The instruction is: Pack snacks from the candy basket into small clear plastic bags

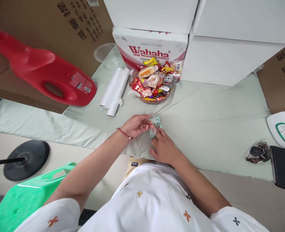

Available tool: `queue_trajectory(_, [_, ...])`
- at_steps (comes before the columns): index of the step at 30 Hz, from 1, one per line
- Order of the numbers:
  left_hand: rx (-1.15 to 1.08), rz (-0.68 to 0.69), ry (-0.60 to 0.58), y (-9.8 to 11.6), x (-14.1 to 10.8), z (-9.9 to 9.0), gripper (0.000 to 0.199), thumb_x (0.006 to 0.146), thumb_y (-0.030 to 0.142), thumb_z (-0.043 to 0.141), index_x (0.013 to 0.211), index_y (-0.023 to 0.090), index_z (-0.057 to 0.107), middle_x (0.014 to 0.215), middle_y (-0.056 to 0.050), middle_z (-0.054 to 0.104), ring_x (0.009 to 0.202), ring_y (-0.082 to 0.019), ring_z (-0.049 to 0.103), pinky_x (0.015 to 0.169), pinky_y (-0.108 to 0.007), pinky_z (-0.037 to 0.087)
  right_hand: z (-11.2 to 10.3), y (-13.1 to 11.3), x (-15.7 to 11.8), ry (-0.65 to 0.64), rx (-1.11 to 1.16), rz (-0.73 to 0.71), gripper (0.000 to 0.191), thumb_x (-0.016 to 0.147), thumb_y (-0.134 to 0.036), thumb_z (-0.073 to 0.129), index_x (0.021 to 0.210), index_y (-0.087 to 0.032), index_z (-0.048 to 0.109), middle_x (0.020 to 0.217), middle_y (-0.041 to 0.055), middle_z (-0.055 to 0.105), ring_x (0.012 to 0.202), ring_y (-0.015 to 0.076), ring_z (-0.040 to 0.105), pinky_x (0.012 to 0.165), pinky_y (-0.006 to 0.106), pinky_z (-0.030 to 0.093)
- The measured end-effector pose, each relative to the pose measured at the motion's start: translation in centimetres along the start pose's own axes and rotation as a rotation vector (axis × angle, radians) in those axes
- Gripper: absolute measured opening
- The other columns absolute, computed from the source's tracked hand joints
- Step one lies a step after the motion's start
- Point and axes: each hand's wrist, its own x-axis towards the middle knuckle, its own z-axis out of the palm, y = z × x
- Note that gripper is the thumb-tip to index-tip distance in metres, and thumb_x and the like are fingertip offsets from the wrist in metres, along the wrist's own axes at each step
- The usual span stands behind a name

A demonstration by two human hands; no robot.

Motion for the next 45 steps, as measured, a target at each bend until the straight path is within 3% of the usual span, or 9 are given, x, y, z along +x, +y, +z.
queue_trajectory(4, [0.315,0.093,-0.026,-0.5,1.6,2.3,0.017,0.088,0.012,0.063,0.071,0.01,0.065,0.068,-0.009,0.073,0.039,-0.004,0.047,0.041,-0.018,0.038,-0.1,0.6,0.1,-0.024,-0.034,0.018,0.021,0.094,-0.034,0.063,0.094,-0.015,0.072,0.135,0.0232,0.058,0.134,0.0401,0.046,0.108,0.06,0.05])
queue_trajectory(9, [0.484,0.138,-0.03,-1.2,2.5,2.3,0.008,0.081,0.005,0.067,0.076,0.012,0.066,0.067,-0.005,0.071,0.057,-0.014,0.066,0.061,-0.026,0.054,0.6,1.6,-0.2,0.084,0.047,-0.037,0.018,0.099,-0.028,0.057,0.095,-0.018,0.071,0.131,0.0201,0.064,0.131,0.0361,0.051,0.106,0.061,0.051])
queue_trajectory(15, [0.671,0.238,0.021,-2.4,3.4,1.5,0.005,0.081,0.014,0.068,0.079,0.016,0.071,0.067,-0.002,0.071,0.057,-0.011,0.058,0.056,-0.022,0.044,0.6,1.6,-2.2,0.355,0.104,-0.01,0.026,0.1,-0.024,0.056,0.121,-0.029,0.071,0.119,0.0105,0.073,0.118,0.03,0.064,0.101,0.055,0.056])
queue_trajectory(24, [0.359,0.016,-0.217,1.0,1.9,0.2,0.038,0.097,0.046,0.052,0.102,0.012,0.07,0.093,-0.015,0.079,0.036,-0.004,0.028,0.037,-0.023,0.018,2.1,4.6,-0.5,0.26,0.019,0.03,0.05,0.102,-0.012,0.046,0.147,-0.028,0.061,0.143,0.0064,0.067,0.134,0.0312,0.053,0.109,0.056,0.052])
queue_trajectory(28, [0.338,0.421,-0.094,2.0,0.1,-2.4,0.05,0.093,0.055,0.059,0.126,0.018,0.064,0.121,-0.015,0.075,0.047,-0.005,0.045,0.044,-0.022,0.034,1.3,4.6,0.0,0.34,0.123,0.107,0.04,0.103,-0.015,0.046,0.129,-0.03,0.072,0.126,0.007,0.075,0.112,0.0296,0.061,0.094,0.053,0.058])
queue_trajectory(31, [0.66,0.897,-0.106,1.0,-1.7,-3.4,0.065,0.082,0.057,0.074,0.136,0.022,0.061,0.147,-0.015,0.062,0.106,-0.022,0.068,0.088,-0.035,0.056,-1.2,3.9,0.3,0.387,0.246,0.101,0.031,0.103,-0.021,0.048,0.116,-0.028,0.075,0.114,0.0072,0.078,0.114,0.0291,0.061,0.099,0.053,0.054])
queue_trajectory(33, [0.943,0.991,-0.27,-0.2,-2.6,-3.3,0.077,0.072,0.055,0.085,0.138,0.023,0.062,0.154,-0.014,0.056,0.14,-0.034,0.052,0.115,-0.048,0.043,-3.1,3.3,0.5,0.336,0.393,0.084,0.026,0.104,-0.026,0.051,0.112,-0.027,0.076,0.108,0.0073,0.078,0.116,0.0282,0.062,0.101,0.049,0.052])
queue_trajectory(39, [0.698,0.569,-0.281,-5.0,-2.3,-1.6,0.04,0.08,0.049,0.079,0.101,0.016,0.07,0.089,-0.004,0.073,0.082,-0.021,0.067,0.079,-0.035,0.055,-5.2,2.2,0.6,0.271,1.101,0.394,0.05,0.099,-0.066,0.053,0.121,-0.026,0.074,0.109,0.0061,0.076,0.097,0.0234,0.07,0.086,0.037,0.056])
queue_trajectory(45, [-0.031,0.374,-0.093,-8.9,-2.5,1.4,0.061,0.072,0.058,0.086,0.113,0.019,0.064,0.106,-0.006,0.071,0.086,-0.018,0.067,0.067,-0.028,0.058,-1.6,0.7,1.0,0.283,1.369,0.601,0.052,0.081,-0.061,0.079,0.119,-0.025,0.074,0.122,0.0066,0.076,0.11,0.0257,0.069,0.096,0.039,0.055])
